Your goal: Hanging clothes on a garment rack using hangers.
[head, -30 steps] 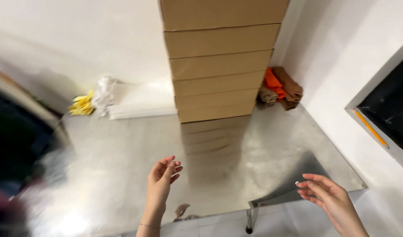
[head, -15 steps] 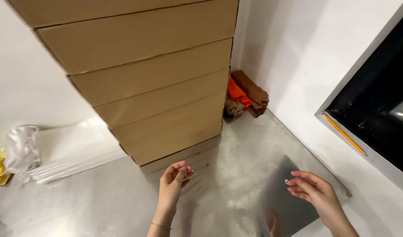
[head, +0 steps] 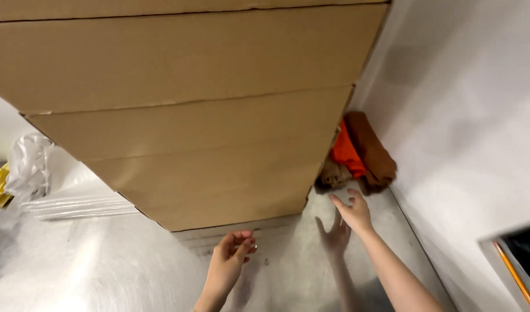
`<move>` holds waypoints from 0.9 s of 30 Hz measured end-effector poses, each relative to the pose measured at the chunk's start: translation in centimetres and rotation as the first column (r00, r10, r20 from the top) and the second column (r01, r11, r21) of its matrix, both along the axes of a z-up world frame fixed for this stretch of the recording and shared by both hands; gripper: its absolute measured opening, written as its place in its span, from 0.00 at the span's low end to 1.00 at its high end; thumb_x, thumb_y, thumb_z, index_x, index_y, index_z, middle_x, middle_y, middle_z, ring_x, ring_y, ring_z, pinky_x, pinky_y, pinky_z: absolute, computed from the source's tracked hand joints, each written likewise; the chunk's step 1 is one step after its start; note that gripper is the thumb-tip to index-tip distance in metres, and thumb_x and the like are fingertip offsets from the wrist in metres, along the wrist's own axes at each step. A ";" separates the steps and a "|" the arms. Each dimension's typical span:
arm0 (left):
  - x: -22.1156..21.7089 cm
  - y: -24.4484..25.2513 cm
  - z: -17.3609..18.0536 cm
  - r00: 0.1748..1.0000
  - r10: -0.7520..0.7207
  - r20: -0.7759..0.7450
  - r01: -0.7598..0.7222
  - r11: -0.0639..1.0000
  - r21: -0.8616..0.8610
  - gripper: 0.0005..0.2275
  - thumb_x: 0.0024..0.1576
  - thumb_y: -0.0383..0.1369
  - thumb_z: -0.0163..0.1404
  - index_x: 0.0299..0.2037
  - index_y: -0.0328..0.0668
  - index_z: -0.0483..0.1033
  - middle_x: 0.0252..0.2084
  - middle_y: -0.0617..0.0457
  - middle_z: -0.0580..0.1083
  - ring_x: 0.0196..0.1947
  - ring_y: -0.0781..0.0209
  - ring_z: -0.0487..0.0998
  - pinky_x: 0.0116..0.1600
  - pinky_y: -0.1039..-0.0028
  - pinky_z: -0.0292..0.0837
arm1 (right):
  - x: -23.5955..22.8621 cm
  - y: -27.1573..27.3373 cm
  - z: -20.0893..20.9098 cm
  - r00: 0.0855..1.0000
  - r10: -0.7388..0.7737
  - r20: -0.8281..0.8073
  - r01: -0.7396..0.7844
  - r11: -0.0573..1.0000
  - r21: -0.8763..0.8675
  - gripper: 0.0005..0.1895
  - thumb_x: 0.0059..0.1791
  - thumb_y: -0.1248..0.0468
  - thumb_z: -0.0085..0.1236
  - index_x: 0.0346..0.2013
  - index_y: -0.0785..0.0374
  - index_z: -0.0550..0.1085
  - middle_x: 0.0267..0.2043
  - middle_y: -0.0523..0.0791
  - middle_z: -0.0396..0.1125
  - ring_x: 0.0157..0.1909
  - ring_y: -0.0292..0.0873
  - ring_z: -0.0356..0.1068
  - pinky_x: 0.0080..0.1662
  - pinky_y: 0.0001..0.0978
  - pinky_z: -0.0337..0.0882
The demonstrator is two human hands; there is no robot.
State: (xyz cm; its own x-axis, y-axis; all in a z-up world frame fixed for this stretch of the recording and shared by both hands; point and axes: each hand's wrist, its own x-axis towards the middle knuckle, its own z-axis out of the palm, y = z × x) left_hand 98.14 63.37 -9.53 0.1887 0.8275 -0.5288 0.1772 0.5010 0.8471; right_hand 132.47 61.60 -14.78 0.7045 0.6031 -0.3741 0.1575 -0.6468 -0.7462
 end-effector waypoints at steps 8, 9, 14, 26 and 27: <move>-1.9 -1.0 -7.6 0.979 0.197 -0.054 -0.202 0.973 -0.114 0.10 0.62 0.30 0.53 0.49 0.40 0.85 0.44 0.48 0.87 0.42 0.55 0.89 0.48 0.69 0.80 | 4.0 10.7 -8.1 0.746 0.131 0.653 0.068 0.960 -0.271 0.53 0.35 0.30 0.64 0.67 0.52 0.64 0.61 0.59 0.55 0.57 0.66 0.58 0.57 0.57 0.61; -2.4 -1.3 -8.8 0.975 0.216 -0.053 -0.220 0.970 -0.102 0.09 0.61 0.30 0.54 0.48 0.40 0.85 0.43 0.48 0.87 0.40 0.56 0.89 0.47 0.69 0.80 | 4.0 10.8 -8.3 0.739 0.115 0.664 0.044 0.975 -0.218 0.46 0.40 0.32 0.59 0.66 0.50 0.65 0.61 0.59 0.55 0.57 0.69 0.60 0.54 0.60 0.65; -3.1 -3.6 -8.9 0.965 0.251 -0.076 -0.259 0.959 -0.119 0.09 0.62 0.30 0.52 0.48 0.40 0.85 0.42 0.47 0.88 0.39 0.56 0.88 0.45 0.70 0.80 | 4.5 8.1 -4.0 0.897 0.142 0.418 -0.083 0.984 -0.156 0.32 0.55 0.42 0.52 0.67 0.56 0.65 0.71 0.68 0.53 0.41 0.70 0.78 0.36 0.49 0.83; 0.3 -11.4 -11.7 0.996 -0.076 -0.045 0.067 0.981 -0.182 0.09 0.60 0.34 0.55 0.48 0.50 0.83 0.36 0.59 0.82 0.36 0.69 0.87 0.49 0.83 0.78 | 2.6 -15.9 -10.7 0.690 -0.162 -0.705 0.333 0.936 0.112 0.12 0.55 0.53 0.60 0.37 0.58 0.75 0.28 0.46 0.66 0.25 0.41 0.63 0.21 0.35 0.52; 0.4 -12.2 -12.6 0.993 -0.114 0.019 0.115 0.980 -0.160 0.10 0.59 0.35 0.55 0.49 0.48 0.81 0.36 0.57 0.82 0.36 0.68 0.86 0.49 0.82 0.80 | -0.8 -17.3 -5.6 0.595 -0.315 -0.739 0.419 0.907 -0.050 0.15 0.56 0.55 0.54 0.49 0.63 0.72 0.43 0.49 0.67 0.43 0.49 0.64 0.43 0.41 0.57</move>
